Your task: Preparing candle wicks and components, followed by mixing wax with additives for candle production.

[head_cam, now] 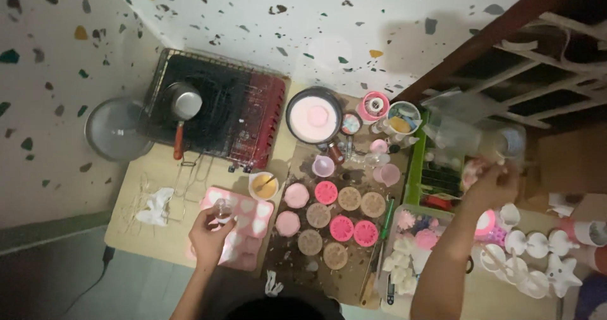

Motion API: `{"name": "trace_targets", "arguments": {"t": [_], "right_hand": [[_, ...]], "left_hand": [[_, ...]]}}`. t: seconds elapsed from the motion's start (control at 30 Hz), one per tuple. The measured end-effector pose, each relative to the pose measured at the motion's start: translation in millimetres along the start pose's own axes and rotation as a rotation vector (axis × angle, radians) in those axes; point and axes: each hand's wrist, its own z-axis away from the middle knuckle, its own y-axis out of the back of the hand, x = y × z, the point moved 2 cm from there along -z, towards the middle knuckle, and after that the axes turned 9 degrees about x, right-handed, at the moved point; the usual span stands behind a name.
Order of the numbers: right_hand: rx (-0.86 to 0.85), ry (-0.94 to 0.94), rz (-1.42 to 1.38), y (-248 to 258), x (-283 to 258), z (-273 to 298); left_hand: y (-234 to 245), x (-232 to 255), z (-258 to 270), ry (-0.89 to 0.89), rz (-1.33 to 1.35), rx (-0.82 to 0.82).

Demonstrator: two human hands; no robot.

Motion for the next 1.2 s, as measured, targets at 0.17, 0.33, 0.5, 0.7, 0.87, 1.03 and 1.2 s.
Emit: {"name": "trace_targets", "arguments": {"t": [0.17, 0.33, 0.5, 0.7, 0.87, 1.03, 1.2], "right_hand": [[-0.272, -0.11, -0.466, 1.1, -30.3, 161.8], [-0.73, -0.18, -0.295, -29.6, -98.4, 328.0], [-0.807, -0.03, -0.348, -42.2, -102.0, 385.0], [-0.711, -0.028, -0.315, -20.7, -120.8, 371.6], [-0.597, -0.023, -0.442, 11.6, -201.3, 354.1], [-0.67, -0.041, -0.433, 13.9, -204.5, 362.5], [-0.72, 0.016, -0.379, 12.7, -209.1, 379.2]], "left_hand": [[-3.7, -23.1, -7.0, -0.098, -0.084, 0.005], [-2.6, -10.0, -11.5, -0.118, -0.061, 0.03], [2.2, 9.7, -18.7, -0.261, -0.056, 0.029], [5.4, 43.6, -21.1, -0.426, -0.1, -0.105], [7.1, 56.0, -22.3, -0.602, -0.144, -0.124], [6.9, 60.5, -21.2, -0.684, -0.159, -0.142], [9.8, 74.1, -15.6, -0.794, -0.161, -0.131]]}}
